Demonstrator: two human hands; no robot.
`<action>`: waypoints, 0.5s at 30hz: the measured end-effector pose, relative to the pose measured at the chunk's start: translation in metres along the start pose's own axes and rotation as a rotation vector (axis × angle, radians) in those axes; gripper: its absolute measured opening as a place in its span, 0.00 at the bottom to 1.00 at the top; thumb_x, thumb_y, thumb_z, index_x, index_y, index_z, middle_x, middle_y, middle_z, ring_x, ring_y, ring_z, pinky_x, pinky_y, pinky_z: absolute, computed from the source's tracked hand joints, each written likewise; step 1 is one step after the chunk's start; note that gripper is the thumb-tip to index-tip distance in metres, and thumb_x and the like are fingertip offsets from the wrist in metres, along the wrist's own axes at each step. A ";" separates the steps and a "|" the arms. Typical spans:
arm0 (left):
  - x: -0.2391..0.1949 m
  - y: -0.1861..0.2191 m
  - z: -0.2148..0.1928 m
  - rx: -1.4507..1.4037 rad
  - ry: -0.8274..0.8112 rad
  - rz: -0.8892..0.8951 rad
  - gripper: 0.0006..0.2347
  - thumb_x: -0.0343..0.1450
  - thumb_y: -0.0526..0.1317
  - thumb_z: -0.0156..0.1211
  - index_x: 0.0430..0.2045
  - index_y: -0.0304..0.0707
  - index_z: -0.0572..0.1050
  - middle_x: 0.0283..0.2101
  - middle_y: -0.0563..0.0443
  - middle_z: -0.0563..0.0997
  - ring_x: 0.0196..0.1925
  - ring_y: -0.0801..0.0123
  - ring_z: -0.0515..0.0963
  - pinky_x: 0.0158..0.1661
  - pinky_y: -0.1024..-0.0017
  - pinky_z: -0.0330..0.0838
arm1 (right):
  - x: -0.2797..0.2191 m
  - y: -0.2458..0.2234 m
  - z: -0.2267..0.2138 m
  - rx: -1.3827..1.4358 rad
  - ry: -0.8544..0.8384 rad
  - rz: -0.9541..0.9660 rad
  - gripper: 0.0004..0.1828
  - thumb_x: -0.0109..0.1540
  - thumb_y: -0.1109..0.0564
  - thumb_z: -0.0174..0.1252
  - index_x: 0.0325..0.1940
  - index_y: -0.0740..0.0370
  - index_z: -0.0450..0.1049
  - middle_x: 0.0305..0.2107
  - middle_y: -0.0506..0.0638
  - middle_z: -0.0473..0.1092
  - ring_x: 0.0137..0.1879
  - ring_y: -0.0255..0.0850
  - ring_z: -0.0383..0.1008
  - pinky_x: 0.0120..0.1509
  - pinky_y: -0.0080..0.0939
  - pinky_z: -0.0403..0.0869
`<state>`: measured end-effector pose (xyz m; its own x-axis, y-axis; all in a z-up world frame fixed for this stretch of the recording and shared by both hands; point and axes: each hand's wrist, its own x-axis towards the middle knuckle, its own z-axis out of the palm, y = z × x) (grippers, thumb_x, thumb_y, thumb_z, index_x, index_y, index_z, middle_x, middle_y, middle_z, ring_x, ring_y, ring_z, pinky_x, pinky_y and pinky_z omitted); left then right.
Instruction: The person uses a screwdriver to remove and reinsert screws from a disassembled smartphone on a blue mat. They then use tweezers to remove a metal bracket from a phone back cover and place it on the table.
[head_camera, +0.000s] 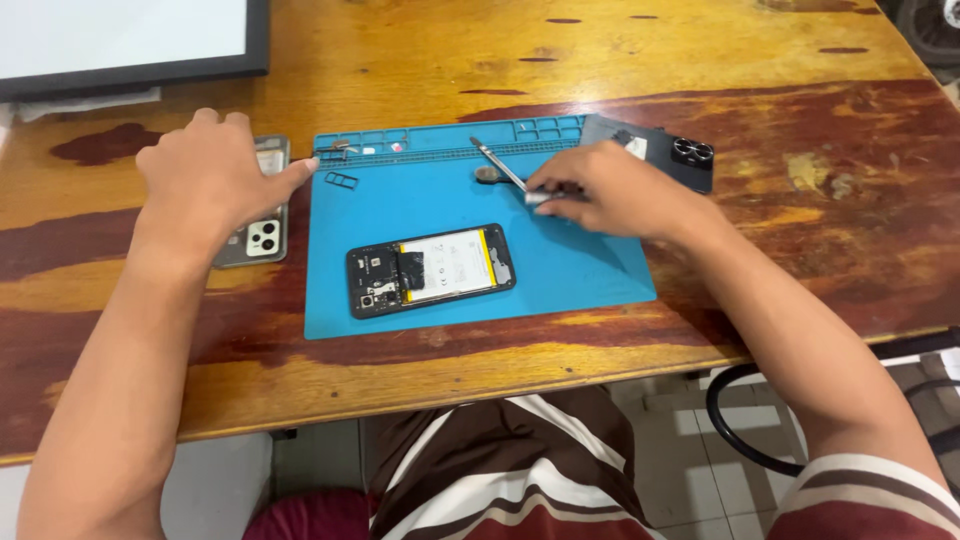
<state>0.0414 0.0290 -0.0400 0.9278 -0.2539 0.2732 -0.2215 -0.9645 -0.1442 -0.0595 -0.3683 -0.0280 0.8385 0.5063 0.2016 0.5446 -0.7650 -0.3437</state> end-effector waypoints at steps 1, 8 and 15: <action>-0.004 0.003 -0.003 -0.042 0.009 0.026 0.32 0.66 0.68 0.65 0.40 0.33 0.81 0.41 0.39 0.81 0.41 0.45 0.82 0.35 0.49 0.75 | -0.001 -0.004 0.000 0.020 -0.052 0.026 0.16 0.58 0.58 0.67 0.50 0.63 0.80 0.41 0.58 0.79 0.44 0.51 0.81 0.47 0.47 0.77; -0.019 0.035 -0.022 -0.259 0.111 0.232 0.26 0.65 0.60 0.69 0.46 0.37 0.82 0.41 0.40 0.82 0.42 0.44 0.81 0.36 0.48 0.75 | 0.001 -0.011 0.003 -0.002 -0.042 -0.038 0.16 0.59 0.59 0.67 0.51 0.65 0.79 0.42 0.57 0.78 0.44 0.51 0.81 0.48 0.47 0.77; -0.024 0.044 -0.027 -0.353 0.239 0.392 0.22 0.68 0.57 0.68 0.42 0.37 0.82 0.42 0.45 0.84 0.43 0.50 0.82 0.36 0.52 0.76 | 0.002 0.003 0.001 0.012 -0.039 0.072 0.16 0.59 0.54 0.68 0.50 0.62 0.81 0.40 0.56 0.79 0.44 0.48 0.81 0.48 0.46 0.78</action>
<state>0.0012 -0.0097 -0.0271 0.6718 -0.5672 0.4763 -0.6597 -0.7507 0.0364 -0.0564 -0.3699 -0.0295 0.8737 0.4658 0.1403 0.4828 -0.7952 -0.3668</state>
